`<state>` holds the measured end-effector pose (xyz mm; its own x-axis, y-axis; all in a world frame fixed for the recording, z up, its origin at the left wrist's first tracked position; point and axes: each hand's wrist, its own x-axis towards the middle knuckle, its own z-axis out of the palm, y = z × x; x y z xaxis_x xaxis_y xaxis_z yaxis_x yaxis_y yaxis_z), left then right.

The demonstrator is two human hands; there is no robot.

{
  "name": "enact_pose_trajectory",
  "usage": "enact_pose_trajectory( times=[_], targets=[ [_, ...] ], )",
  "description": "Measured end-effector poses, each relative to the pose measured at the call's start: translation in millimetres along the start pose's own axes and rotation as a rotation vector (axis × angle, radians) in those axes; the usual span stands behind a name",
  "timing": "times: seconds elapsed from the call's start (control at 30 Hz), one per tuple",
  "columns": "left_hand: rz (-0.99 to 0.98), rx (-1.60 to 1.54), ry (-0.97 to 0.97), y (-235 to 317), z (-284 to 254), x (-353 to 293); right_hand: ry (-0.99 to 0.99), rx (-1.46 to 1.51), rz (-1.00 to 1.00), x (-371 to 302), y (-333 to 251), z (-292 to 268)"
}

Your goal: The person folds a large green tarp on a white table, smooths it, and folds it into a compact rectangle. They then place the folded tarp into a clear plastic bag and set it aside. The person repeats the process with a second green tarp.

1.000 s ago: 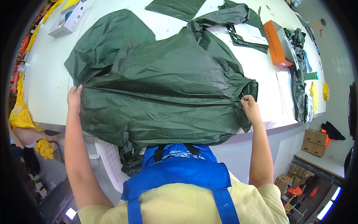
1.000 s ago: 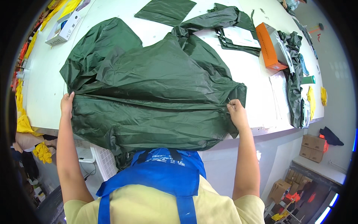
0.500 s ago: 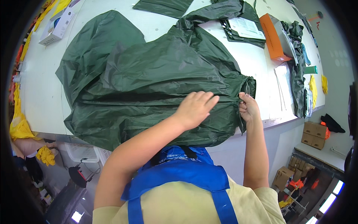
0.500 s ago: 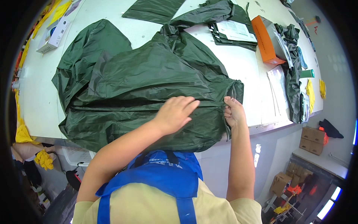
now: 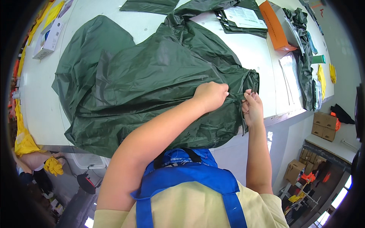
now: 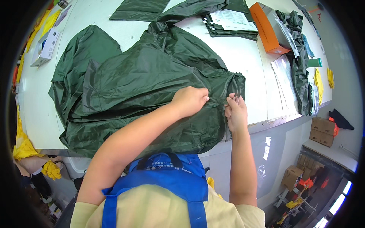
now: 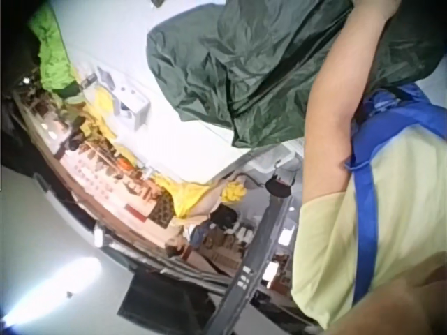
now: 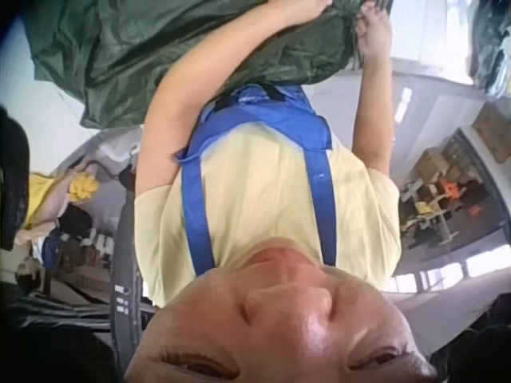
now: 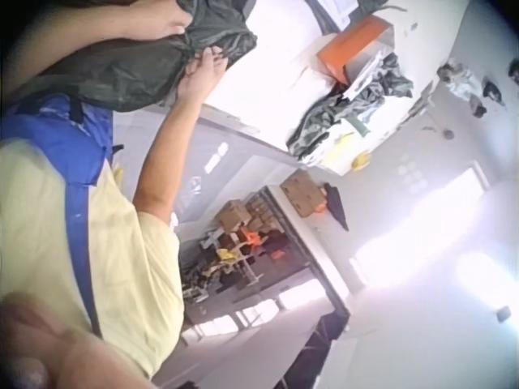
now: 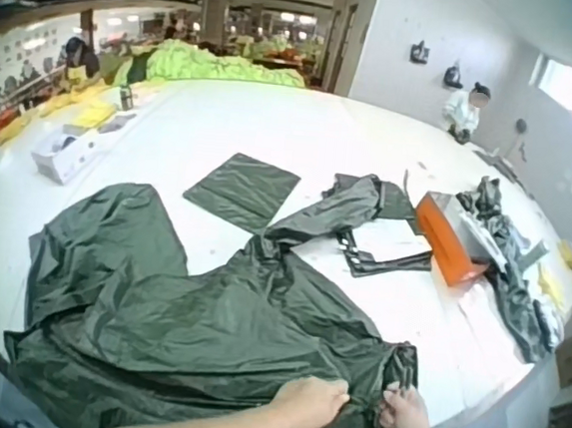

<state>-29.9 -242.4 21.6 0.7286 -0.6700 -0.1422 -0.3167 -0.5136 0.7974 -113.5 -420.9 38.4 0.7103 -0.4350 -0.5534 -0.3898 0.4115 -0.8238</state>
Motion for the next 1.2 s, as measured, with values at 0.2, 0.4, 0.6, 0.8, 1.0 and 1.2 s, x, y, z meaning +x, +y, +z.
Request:
enact_pose_trajectory(
  times=[0.2,0.4,0.6,0.8,1.0,1.2],
  targets=[
    [0.253,0.114,0.104,1,22,8,-0.07,0.104,-0.13,-6,5,-5],
    [0.187,0.017,0.086,12,16,2,-0.077,-0.238,-0.117,-25,27,-2],
    [0.062,-0.072,0.189,15,5,9,-0.054,-0.342,-0.158,-23,35,-18],
    [0.036,-0.131,0.079,8,2,12,0.046,-0.813,-0.432,-34,19,5],
    [0.005,-0.134,0.048,2,4,10,-0.018,-1.067,-0.599,-21,22,3],
    [0.036,0.001,0.022,-5,0,-9,0.022,-0.7,-0.498,-11,48,-7]
  ],
)
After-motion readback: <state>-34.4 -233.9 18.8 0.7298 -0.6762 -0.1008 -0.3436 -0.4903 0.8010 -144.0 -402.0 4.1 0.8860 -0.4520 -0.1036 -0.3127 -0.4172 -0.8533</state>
